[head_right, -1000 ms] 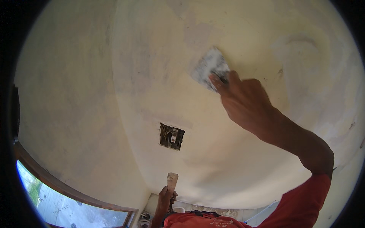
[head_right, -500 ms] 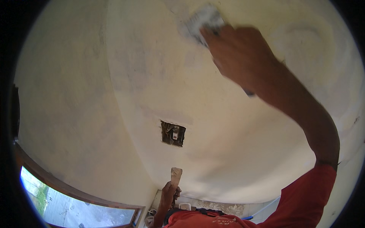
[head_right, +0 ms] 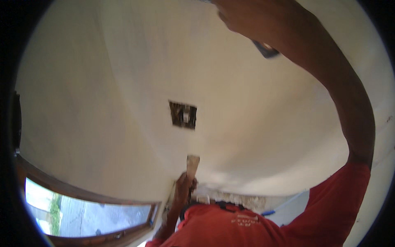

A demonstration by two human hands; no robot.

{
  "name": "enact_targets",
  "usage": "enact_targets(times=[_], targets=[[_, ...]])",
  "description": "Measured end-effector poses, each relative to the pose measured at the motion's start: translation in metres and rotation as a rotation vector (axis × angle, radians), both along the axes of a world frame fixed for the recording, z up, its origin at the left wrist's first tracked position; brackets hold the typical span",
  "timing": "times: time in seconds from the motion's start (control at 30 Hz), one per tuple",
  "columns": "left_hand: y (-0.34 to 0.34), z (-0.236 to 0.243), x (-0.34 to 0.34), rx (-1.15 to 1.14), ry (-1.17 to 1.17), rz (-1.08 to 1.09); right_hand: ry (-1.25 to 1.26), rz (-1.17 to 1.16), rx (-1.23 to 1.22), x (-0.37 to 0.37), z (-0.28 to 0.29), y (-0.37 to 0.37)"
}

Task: The person applies plaster to the ceiling and upper walls using two putty knives, smoothing the surface and filling gaps around an electrical box.

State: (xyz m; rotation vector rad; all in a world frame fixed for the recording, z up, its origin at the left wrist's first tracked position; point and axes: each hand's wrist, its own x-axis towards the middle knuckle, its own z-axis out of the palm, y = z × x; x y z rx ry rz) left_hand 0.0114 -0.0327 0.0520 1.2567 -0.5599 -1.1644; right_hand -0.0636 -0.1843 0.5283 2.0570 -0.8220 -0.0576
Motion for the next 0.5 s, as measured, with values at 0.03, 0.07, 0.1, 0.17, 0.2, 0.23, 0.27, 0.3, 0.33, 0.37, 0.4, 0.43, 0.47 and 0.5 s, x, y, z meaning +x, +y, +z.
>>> enact_targets(times=[0.03,0.07,0.1,0.17,0.2,0.23,0.27,0.3,0.33,0.37,0.4,0.43,0.47,0.5], targets=[[0.002,0.006,-0.002,0.003,0.011,0.008,0.065,-0.087,-0.021,-0.009,-0.026,-0.013],[0.002,0.016,-0.002,-0.018,0.020,0.020,0.049,0.212,-0.020,-0.034,-0.046,-0.025],[0.011,0.023,0.000,-0.030,0.031,0.067,0.034,0.342,0.075,-0.043,-0.064,-0.013],[0.016,0.039,0.007,-0.135,-0.010,0.079,0.043,0.349,0.334,-0.075,-0.102,0.017],[0.013,0.045,0.008,-0.163,-0.026,0.100,0.000,0.355,0.503,-0.094,-0.125,0.020],[0.011,0.052,0.009,-0.199,-0.055,0.120,-0.054,0.360,0.660,-0.111,-0.151,0.019],[0.015,0.058,0.010,-0.177,-0.064,0.135,-0.117,0.378,0.737,-0.121,-0.174,0.021],[0.012,0.067,0.011,-0.219,-0.094,0.121,-0.190,0.371,0.794,-0.131,-0.194,0.026],[0.009,0.075,0.011,-0.263,-0.122,0.104,-0.277,0.390,0.842,-0.138,-0.212,0.029],[0.007,0.081,0.011,-0.254,-0.126,0.101,-0.329,0.391,0.879,-0.139,-0.227,0.030],[0.005,0.085,0.011,-0.242,-0.133,0.072,-0.379,0.414,0.911,-0.137,-0.241,0.029],[0.003,0.088,0.011,-0.234,-0.140,0.041,-0.431,0.437,0.939,-0.134,-0.254,0.030],[0.001,0.091,0.010,-0.225,-0.146,0.037,-0.440,0.435,0.945,-0.129,-0.265,0.030],[0.000,0.094,0.008,-0.214,-0.157,0.016,-0.455,0.442,0.944,-0.124,-0.274,0.029]])
